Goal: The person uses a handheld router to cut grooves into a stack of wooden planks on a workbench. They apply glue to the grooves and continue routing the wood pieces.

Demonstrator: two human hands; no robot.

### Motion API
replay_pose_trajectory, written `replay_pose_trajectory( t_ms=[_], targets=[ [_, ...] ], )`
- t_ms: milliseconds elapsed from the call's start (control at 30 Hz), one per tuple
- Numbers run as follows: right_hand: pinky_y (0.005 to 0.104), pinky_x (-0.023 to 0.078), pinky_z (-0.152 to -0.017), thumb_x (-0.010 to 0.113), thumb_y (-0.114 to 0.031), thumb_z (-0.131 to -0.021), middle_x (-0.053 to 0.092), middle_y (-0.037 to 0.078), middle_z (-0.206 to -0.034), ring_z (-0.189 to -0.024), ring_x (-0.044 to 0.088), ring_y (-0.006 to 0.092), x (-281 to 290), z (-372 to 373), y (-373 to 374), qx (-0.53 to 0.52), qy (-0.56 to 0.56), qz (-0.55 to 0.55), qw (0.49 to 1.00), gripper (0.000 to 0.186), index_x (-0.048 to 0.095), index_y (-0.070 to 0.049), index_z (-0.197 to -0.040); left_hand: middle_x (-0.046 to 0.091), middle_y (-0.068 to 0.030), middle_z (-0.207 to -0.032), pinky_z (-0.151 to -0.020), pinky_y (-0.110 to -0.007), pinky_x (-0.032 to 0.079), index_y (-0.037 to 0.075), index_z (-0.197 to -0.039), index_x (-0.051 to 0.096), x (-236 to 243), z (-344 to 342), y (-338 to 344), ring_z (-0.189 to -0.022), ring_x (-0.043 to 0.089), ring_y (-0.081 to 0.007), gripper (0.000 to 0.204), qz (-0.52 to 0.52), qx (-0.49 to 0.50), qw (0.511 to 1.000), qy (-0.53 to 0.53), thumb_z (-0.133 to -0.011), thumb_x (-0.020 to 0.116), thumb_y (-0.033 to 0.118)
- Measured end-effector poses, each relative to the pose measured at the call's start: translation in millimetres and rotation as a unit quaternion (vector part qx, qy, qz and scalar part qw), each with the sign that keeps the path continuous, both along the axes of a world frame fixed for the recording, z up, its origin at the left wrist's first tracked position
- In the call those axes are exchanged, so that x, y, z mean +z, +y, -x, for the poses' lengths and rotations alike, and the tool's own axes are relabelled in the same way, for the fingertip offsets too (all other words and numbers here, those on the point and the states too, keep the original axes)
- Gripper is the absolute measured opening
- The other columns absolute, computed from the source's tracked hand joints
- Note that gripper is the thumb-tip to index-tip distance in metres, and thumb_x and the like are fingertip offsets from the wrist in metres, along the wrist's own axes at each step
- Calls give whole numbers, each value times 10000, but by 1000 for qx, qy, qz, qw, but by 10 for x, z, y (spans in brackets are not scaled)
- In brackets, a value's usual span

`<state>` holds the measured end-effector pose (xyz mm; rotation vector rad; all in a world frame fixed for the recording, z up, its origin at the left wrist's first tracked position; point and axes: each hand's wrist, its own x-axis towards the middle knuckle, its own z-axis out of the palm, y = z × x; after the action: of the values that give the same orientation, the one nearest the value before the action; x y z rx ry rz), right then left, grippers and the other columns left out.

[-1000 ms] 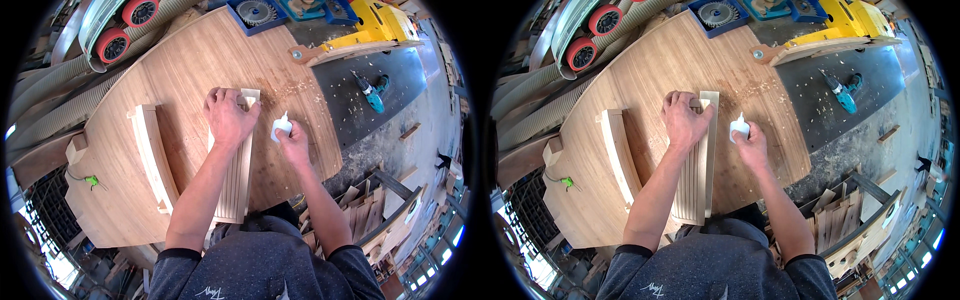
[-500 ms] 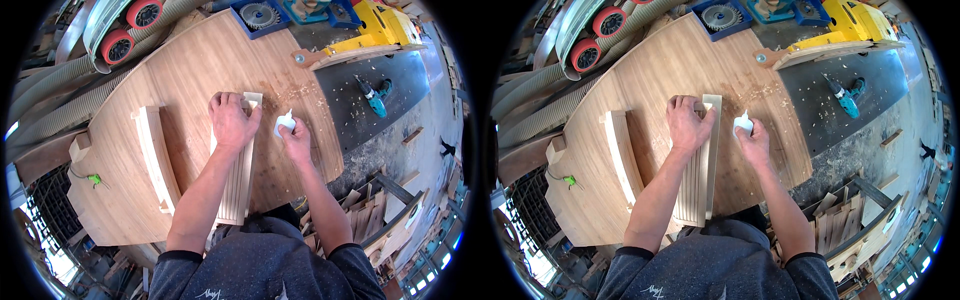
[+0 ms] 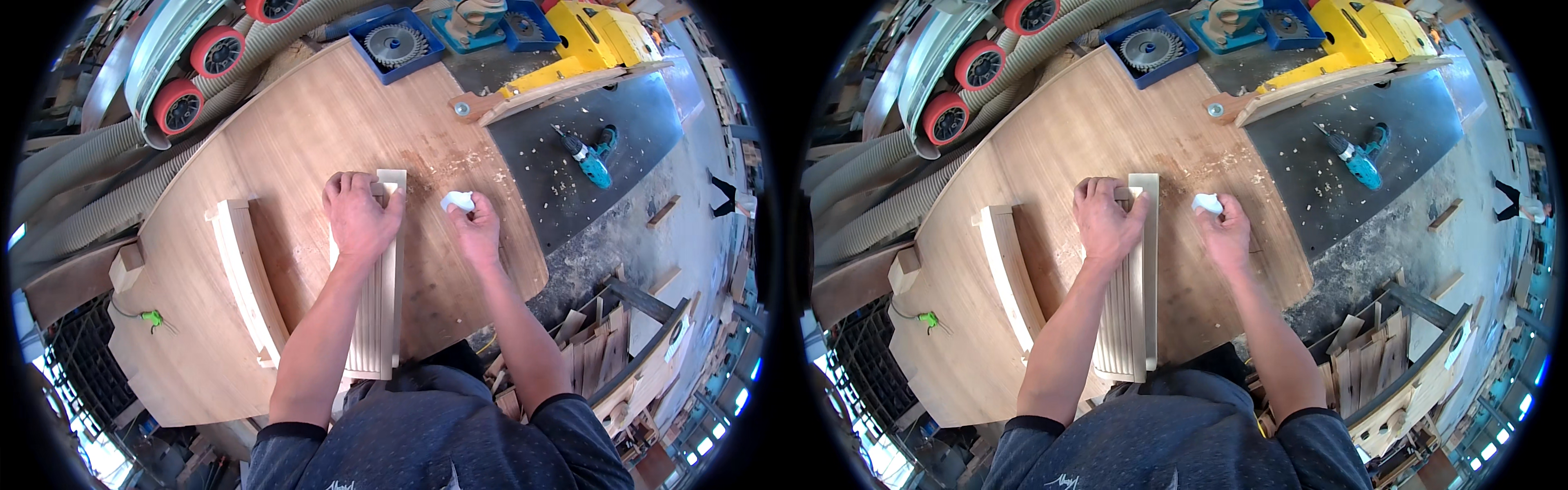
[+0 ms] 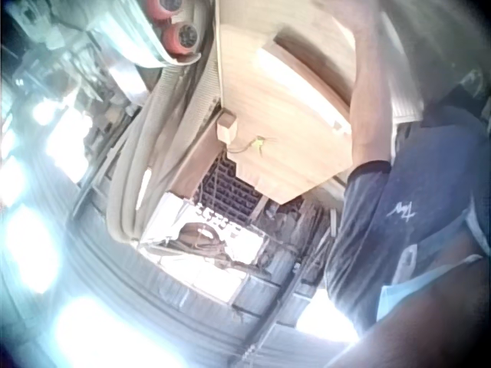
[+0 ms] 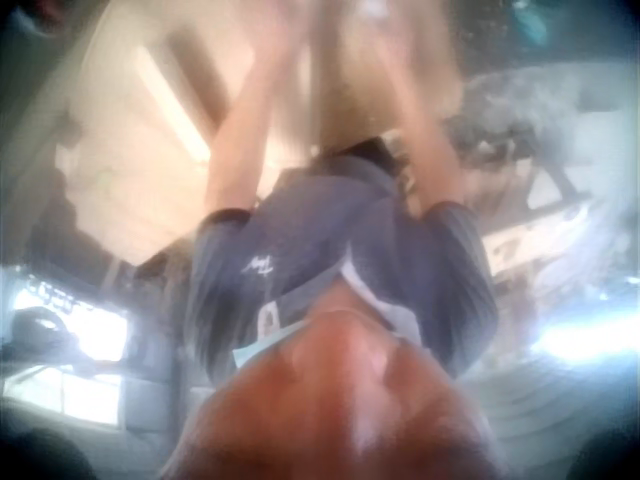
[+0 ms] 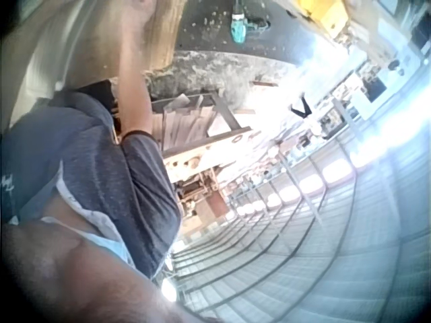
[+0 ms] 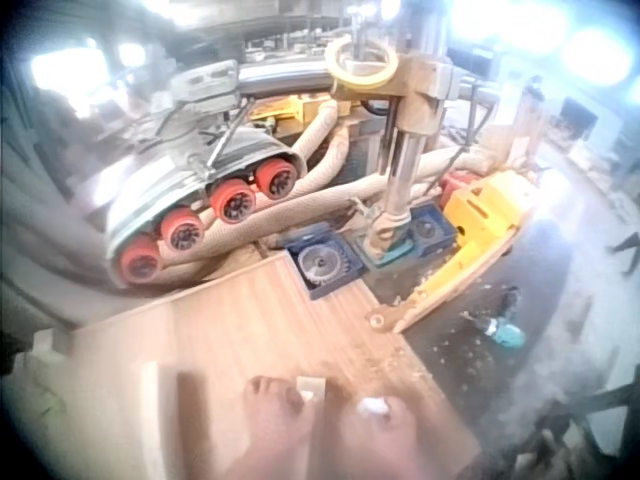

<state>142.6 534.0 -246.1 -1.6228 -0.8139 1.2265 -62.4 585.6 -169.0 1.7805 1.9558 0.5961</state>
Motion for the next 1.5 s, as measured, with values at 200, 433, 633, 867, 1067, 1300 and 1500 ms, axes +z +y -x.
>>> replay_pose_trajectory(
  t_ms=[200,433,633,867,1067,1300,1500],
  targets=[
    [256,522,-883,733,-24,-930,711,30,-1044,-982,644,83,-44,86,-73,-13,8,-17,1000,217,673,-10,-1138,673,-154,-1202,-1165,-494,343,-9,-1124,698,27,48,-4,-1302,484,-385,469,25,5,1000,17,-811,804,325],
    [302,540,-935,724,-41,-908,731,50,-1067,-1020,689,160,-159,132,-142,51,-77,-31,995,266,692,-30,-1172,674,-168,-1180,-1140,-496,370,3,-1095,705,-60,136,-24,-1262,505,-398,436,-23,-4,1000,5,-802,791,315],
    [401,563,-967,749,-233,-925,739,132,-1130,-1068,709,296,-247,26,-4,69,-181,-36,980,336,698,-101,-1230,682,-191,-998,-971,-518,472,16,-983,697,-12,-16,38,-976,602,-425,317,-110,-49,991,-51,-778,780,243],
    [446,541,-960,742,-192,-908,699,148,-1161,-1117,660,371,423,-90,572,101,-216,-106,965,291,702,-107,-1184,645,-180,-1038,-1071,-519,407,9,-1010,673,-8,-115,-41,-1207,505,-404,330,-47,6,998,-30,-757,795,183],
    [410,576,-860,751,-174,-918,726,165,-1050,-964,721,324,240,73,1208,87,-151,-161,972,246,702,-45,-1122,647,-203,-1084,-1047,-523,428,1,-1022,674,-146,141,-16,-1176,540,-419,387,-2,0,999,-54,-778,801,274],
    [402,539,-864,765,-163,-878,690,210,-1075,-952,681,349,647,117,1885,87,-278,-162,943,283,714,-11,-1111,669,-176,-1116,-1104,-499,394,-9,-1055,691,-43,115,11,-1229,515,-410,423,-43,-15,999,16,-787,808,297],
    [416,541,-831,768,-199,-889,707,195,-1080,-949,704,330,708,336,2478,103,-229,-131,959,297,726,-45,-1139,667,-163,-1136,-1120,-519,380,-6,-1069,688,11,113,-18,-1251,501,-406,430,-23,-4,1000,5,-793,802,303]
  ],
)
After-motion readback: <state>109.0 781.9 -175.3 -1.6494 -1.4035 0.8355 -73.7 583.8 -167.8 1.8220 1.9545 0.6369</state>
